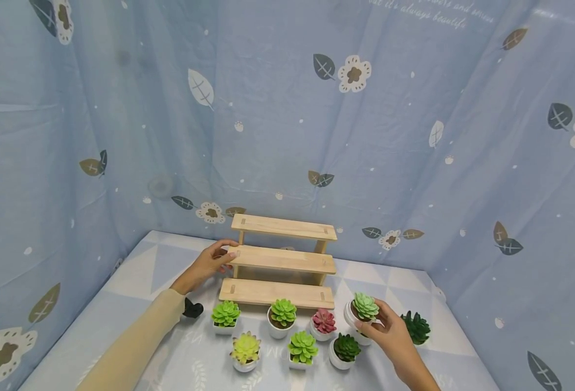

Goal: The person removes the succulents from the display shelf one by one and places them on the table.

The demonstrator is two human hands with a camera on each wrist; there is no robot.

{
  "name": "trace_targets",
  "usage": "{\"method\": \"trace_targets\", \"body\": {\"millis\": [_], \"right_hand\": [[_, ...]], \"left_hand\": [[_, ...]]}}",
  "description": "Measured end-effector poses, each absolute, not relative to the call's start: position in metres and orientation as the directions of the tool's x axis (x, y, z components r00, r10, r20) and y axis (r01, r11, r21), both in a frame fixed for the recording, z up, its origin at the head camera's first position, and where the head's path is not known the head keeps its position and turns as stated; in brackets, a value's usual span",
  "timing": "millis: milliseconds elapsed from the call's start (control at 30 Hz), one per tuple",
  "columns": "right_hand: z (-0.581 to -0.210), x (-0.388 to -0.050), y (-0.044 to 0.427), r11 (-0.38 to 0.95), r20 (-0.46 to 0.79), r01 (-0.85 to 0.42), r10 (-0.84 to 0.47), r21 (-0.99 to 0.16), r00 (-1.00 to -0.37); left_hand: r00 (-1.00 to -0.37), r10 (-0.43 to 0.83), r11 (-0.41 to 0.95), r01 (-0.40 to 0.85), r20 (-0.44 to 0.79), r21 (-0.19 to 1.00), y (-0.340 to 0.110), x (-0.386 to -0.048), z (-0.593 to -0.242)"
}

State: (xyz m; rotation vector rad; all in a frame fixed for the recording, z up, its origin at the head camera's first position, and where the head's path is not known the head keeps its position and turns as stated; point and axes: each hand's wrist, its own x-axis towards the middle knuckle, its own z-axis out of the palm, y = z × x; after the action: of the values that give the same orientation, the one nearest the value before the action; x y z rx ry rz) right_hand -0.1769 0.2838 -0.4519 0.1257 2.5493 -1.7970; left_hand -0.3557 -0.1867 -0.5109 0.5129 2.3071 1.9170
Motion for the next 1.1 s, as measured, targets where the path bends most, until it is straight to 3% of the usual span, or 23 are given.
{"method": "trace_targets", "body": {"millis": [567, 1100], "right_hand": [[-0.464, -0.159, 0.305, 0.288, -0.129, 0.162, 0.131, -0.944, -0.983], [-0.477, -0.147, 0.321, 0.365, -0.138, 0.195, 0.176, -0.910, -0.975]], "left_hand": [[-0.934, 0.323, 0.143, 0.208, 0.154, 0.967, -0.187, -0.356, -0.513], [-0.935, 0.321, 0.147, 0.208, 0.152, 0.967, -0.186, -0.355, -0.513]]}}
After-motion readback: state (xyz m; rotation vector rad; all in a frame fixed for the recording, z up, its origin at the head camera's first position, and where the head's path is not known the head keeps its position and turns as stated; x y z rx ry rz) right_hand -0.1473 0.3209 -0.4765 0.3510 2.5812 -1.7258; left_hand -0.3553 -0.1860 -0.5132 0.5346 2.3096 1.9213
